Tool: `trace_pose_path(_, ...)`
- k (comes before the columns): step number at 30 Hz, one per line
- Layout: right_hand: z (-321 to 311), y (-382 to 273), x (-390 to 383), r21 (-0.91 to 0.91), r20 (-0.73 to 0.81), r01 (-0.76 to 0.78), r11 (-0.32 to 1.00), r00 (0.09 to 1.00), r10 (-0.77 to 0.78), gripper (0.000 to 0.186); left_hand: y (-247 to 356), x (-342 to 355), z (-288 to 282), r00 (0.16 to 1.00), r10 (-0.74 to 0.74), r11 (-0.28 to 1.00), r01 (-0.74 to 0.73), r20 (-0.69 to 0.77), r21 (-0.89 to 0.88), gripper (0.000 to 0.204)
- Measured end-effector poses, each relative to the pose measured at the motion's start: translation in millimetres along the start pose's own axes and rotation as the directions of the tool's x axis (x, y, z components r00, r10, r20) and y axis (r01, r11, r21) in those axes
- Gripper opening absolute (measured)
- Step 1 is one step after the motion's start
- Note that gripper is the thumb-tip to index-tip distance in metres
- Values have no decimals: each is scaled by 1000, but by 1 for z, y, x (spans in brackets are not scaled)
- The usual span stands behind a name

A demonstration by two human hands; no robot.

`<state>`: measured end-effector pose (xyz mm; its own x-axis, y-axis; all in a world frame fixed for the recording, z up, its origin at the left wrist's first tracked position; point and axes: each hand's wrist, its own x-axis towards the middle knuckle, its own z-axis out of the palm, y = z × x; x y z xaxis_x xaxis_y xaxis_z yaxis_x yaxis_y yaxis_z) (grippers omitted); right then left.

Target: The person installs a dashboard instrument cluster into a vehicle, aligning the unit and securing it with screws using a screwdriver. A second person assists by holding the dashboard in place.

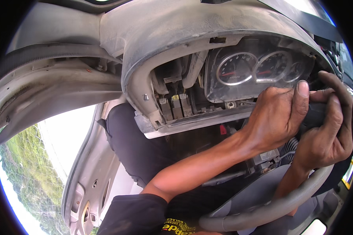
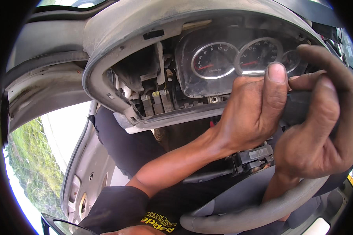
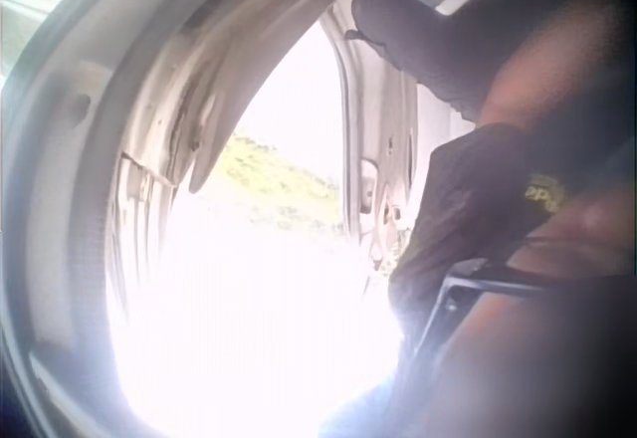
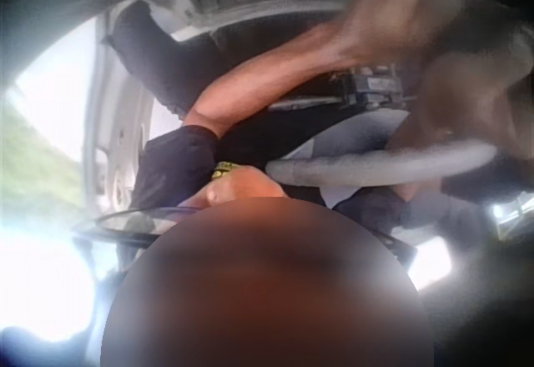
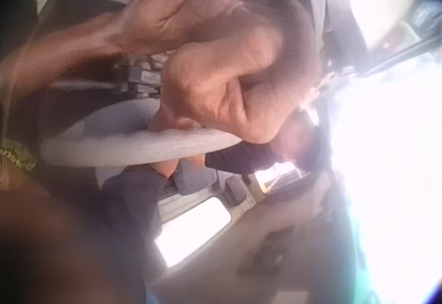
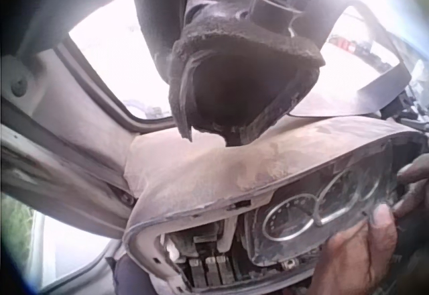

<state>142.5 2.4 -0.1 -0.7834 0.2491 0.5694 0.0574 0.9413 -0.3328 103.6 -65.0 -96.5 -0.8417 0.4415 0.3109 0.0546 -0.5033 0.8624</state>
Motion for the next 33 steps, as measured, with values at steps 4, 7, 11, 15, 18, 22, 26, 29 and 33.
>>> trace_pose_path(4,-19,-4,-8,-68,137,30,997,990,-21,31,1,-6,3,999,-19,999,17,49,42,49)
trace_pose_path(7,-22,20,0,75,204,160,984,964,-173,27,-9,-6,11,1000,-18,1000,18,18,-21,47)
trace_pose_path(11,-17,27,4,266,237,-173,948,965,110,37,-5,-4,7,995,-86,993,82,42,80,49)
trace_pose_path(15,-22,36,10,234,230,-41,971,973,-14,32,-8,0,12,1000,-24,999,23,16,30,56)
trace_pose_path(18,-18,39,16,120,157,342,932,921,-358,21,-2,4,8,994,-23,995,12,104,101,66)
trace_pose_path(22,-4,47,26,322,147,385,865,882,-448,24,5,19,14,995,85,980,-93,53,177,80)
trace_pose_path(26,5,39,20,478,71,290,829,928,-365,34,-1,19,26,999,2,996,1,-32,93,78)
trace_pose_path(29,9,22,11,485,68,270,832,937,-344,30,0,5,20,987,91,996,-91,-132,2,70)
trace_pose_path(33,5,11,17,369,104,300,880,927,-360,17,8,7,10,993,46,997,-52,-108,-51,63)
